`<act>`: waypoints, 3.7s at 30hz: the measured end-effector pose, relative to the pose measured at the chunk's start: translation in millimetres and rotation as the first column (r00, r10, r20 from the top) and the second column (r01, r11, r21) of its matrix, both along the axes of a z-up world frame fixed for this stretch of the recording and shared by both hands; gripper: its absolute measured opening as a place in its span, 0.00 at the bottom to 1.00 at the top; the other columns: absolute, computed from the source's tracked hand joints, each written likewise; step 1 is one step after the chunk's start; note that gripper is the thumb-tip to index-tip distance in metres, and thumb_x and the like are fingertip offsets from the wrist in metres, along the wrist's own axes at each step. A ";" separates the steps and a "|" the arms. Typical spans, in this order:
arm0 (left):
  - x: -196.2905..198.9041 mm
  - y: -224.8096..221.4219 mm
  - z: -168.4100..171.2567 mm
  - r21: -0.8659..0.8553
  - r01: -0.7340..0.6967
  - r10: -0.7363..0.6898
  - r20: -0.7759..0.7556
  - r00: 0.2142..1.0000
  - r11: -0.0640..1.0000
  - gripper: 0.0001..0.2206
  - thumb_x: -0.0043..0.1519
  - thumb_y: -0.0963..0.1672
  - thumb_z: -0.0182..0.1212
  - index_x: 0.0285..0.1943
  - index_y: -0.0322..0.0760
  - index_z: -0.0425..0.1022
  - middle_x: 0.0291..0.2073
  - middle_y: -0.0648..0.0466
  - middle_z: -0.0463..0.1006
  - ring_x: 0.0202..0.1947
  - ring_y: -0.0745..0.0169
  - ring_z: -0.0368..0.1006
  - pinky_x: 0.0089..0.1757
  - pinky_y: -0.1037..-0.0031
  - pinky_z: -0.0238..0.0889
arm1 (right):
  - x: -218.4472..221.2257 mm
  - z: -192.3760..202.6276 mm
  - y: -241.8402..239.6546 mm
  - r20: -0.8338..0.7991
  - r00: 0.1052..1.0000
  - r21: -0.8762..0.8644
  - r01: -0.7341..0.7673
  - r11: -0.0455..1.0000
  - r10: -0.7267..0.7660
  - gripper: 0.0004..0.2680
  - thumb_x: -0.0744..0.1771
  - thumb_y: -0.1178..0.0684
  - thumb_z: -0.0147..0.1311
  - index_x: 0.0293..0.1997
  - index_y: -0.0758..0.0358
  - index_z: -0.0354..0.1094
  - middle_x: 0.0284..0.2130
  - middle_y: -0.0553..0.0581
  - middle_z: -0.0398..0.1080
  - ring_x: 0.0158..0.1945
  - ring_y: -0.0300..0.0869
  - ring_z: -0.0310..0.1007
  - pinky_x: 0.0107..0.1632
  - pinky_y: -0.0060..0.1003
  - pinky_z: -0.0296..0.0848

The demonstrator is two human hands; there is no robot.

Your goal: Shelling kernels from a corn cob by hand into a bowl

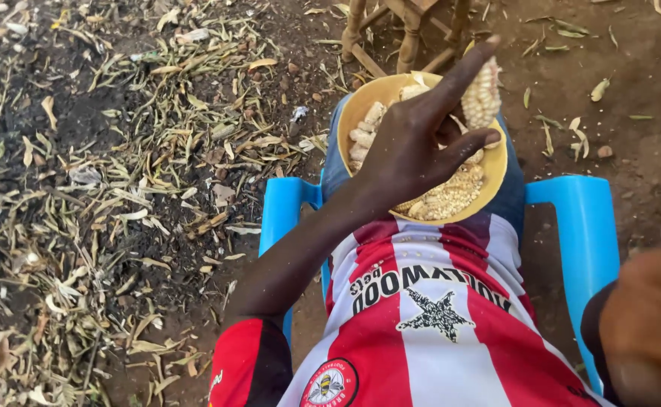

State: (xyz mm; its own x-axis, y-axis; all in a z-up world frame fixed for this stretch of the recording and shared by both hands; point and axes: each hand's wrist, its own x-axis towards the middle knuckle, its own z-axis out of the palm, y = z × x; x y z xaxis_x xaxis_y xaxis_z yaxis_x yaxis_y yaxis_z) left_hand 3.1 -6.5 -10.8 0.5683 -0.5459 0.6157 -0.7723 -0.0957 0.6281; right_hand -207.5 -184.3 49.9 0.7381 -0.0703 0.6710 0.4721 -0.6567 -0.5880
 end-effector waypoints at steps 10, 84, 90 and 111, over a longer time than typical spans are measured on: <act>-9.4 8.5 18.1 -0.054 0.038 -0.039 -0.014 0.999 0.998 0.40 0.74 0.51 0.76 0.87 0.62 0.47 0.83 0.64 0.68 0.33 0.79 0.87 0.44 0.83 0.78 | 107.3 17.7 0.3 0.026 0.996 -0.158 -0.084 0.984 0.090 0.16 0.74 0.58 0.49 0.67 0.86 0.67 0.56 0.79 0.70 0.51 0.57 0.71 0.52 0.46 0.74; -4.3 -11.5 -9.6 0.141 -0.254 0.238 0.120 0.964 0.957 0.42 0.76 0.61 0.60 0.89 0.64 0.31 0.84 0.53 0.66 0.73 0.45 0.81 0.43 0.59 0.79 | 159.2 -48.4 -7.3 -0.035 0.976 0.412 -0.181 0.893 0.214 0.11 0.80 0.48 0.42 0.61 0.69 0.62 0.47 0.66 0.74 0.49 0.48 0.77 0.53 0.38 0.75; 2.3 -37.6 -42.4 0.120 -0.125 0.117 0.076 0.990 0.985 0.41 0.78 0.55 0.59 0.89 0.68 0.26 0.80 0.54 0.73 0.57 0.46 0.85 0.47 0.64 0.76 | 143.5 -60.0 -13.6 0.021 0.999 0.264 -0.046 0.963 0.042 0.12 0.80 0.50 0.55 0.65 0.73 0.67 0.55 0.66 0.73 0.53 0.45 0.73 0.53 0.37 0.73; 0.9 -47.4 -30.8 0.007 -0.163 0.161 0.115 0.980 0.987 0.19 0.77 0.53 0.55 0.76 0.60 0.62 0.64 0.61 0.78 0.58 0.48 0.86 0.49 0.58 0.81 | 110.0 -51.6 -31.9 0.029 0.995 0.007 -0.097 0.995 0.097 0.14 0.82 0.62 0.36 0.79 0.83 0.49 0.71 0.78 0.55 0.76 0.64 0.56 0.80 0.59 0.58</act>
State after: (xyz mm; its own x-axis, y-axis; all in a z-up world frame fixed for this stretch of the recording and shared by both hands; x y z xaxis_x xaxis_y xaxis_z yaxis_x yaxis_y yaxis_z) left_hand 4.0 -53.9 -41.7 0.5766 -0.4633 0.6730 -0.8121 -0.2347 0.5342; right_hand -97.5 -216.2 -1.6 0.7222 -0.0051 0.6917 0.5499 -0.6024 -0.5785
